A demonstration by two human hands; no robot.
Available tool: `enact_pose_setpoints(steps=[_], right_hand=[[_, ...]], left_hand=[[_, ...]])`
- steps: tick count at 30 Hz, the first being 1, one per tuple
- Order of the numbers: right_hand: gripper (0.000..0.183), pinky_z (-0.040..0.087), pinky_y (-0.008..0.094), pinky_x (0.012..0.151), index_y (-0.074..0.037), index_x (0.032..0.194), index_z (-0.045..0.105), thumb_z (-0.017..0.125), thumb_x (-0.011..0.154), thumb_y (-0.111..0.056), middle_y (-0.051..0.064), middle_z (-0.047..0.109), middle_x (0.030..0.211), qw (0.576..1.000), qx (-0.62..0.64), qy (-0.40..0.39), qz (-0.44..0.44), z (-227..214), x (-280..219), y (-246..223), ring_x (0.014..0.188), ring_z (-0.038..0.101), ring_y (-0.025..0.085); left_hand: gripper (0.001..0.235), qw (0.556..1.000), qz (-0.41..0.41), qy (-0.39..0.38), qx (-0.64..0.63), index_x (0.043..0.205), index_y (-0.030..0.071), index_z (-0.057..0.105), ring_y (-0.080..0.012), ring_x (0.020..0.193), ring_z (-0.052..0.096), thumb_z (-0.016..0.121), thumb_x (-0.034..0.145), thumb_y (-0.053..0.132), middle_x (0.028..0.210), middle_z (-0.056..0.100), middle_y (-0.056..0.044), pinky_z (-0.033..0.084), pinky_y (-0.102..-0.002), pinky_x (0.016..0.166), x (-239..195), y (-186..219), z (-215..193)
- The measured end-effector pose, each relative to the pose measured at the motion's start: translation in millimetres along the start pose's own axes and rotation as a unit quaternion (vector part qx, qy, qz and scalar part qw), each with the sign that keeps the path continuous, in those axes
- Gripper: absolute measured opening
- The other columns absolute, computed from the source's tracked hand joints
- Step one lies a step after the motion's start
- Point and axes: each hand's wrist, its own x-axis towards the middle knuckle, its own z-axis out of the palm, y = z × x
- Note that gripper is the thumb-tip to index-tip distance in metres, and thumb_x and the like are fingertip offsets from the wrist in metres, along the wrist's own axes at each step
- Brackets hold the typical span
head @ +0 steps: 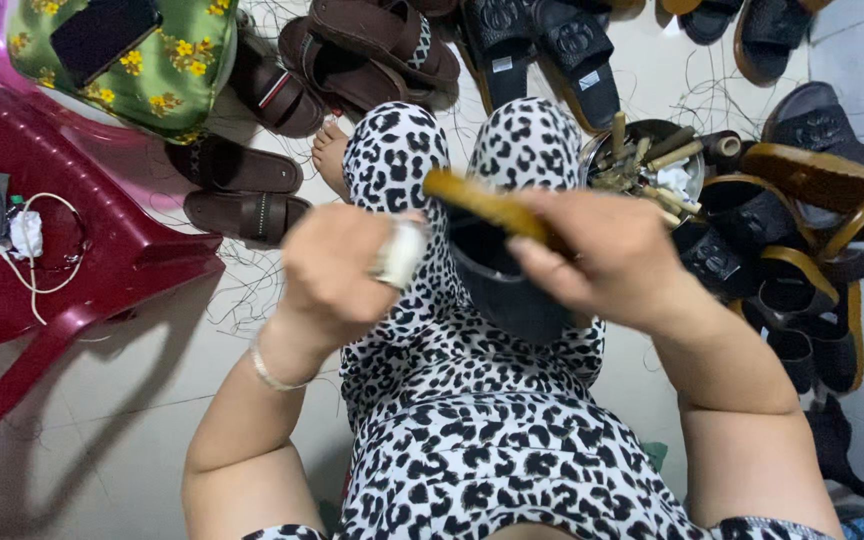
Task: The person sits on the floor and sews a black sandal with a yellow sole using a needle and thread. They repeatedly push the needle through the sole and pull the thread to secure the stitching. The person's bare left foot is visible on the floor nearby.
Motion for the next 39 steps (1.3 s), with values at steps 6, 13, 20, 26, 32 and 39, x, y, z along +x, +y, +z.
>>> enact_pose_setpoints(steps=[6, 13, 20, 26, 32, 39], right_hand=[[0.047, 0.057, 0.036, 0.067, 0.0, 0.141, 0.069, 0.077, 0.1, -0.023, 0.007, 0.072, 0.078, 0.975, -0.134, 0.172, 0.043, 4, 5, 15, 0.065, 0.069, 0.025], [0.065, 0.056, 0.041, 0.054, 0.0, 0.151, 0.051, 0.079, 0.093, -0.009, 0.017, 0.071, 0.076, 0.978, -0.091, 0.154, 0.104, 96, -33, 59, 0.063, 0.071, 0.033], [0.048, 0.058, 0.035, 0.06, -0.005, 0.138, 0.064, 0.08, 0.092, -0.006, 0.013, 0.073, 0.079, 0.938, 0.13, 0.146, 0.285, 93, -68, 69, 0.069, 0.073, 0.025], [0.088, 0.061, 0.049, 0.068, -0.002, 0.163, 0.015, 0.066, 0.092, -0.003, 0.023, 0.053, 0.126, 0.773, 0.436, 0.098, 0.451, 10, -37, 71, 0.089, 0.067, 0.035], [0.041, 0.053, 0.044, 0.087, -0.023, 0.141, 0.067, 0.06, 0.101, -0.018, 0.017, 0.069, 0.108, 0.964, 0.05, -0.121, 0.233, 20, -48, 52, 0.103, 0.068, 0.036], [0.04, 0.056, 0.043, 0.067, -0.024, 0.134, 0.071, 0.063, 0.098, -0.01, 0.01, 0.07, 0.096, 0.965, -0.058, -0.165, 0.195, 11, -16, 41, 0.077, 0.071, 0.033]], left_hand=[[0.012, 0.985, -0.169, 0.024, -0.034, 0.08, -0.003, 0.073, -0.0337, 0.059, 0.061, 0.081, 0.088, 0.0, 0.074, 0.064, -0.014, 0.047, -0.043, 0.056, -33, -20, -55], [0.007, 0.896, -0.43, 0.046, -0.104, 0.094, -0.007, 0.076, -0.0376, 0.075, 0.068, 0.083, 0.093, -0.006, 0.083, 0.071, -0.022, 0.052, -0.044, 0.078, -152, -25, -80], [0.026, 0.871, -0.459, -0.123, 0.125, 0.098, -0.011, 0.073, -0.0486, 0.097, 0.065, 0.089, 0.09, 0.008, 0.099, 0.067, -0.03, 0.051, -0.054, 0.091, -226, -40, -63], [0.076, 0.902, -0.42, -0.07, -0.075, 0.12, -0.011, 0.062, -0.0498, 0.129, 0.048, 0.099, 0.061, 0.021, 0.128, 0.055, -0.03, 0.034, -0.056, 0.117, -152, -12, 41], [0.103, 0.922, -0.291, -0.18, -0.18, 0.147, -0.002, 0.042, -0.0416, 0.15, 0.025, 0.079, 0.077, 0.064, 0.155, 0.038, -0.026, 0.01, -0.057, 0.126, -58, 3, 94], [0.117, 0.933, -0.214, -0.227, -0.18, 0.149, -0.006, 0.043, -0.0455, 0.15, 0.026, 0.076, 0.068, 0.071, 0.148, 0.047, -0.032, 0.0, -0.065, 0.122, -41, -3, 122]])
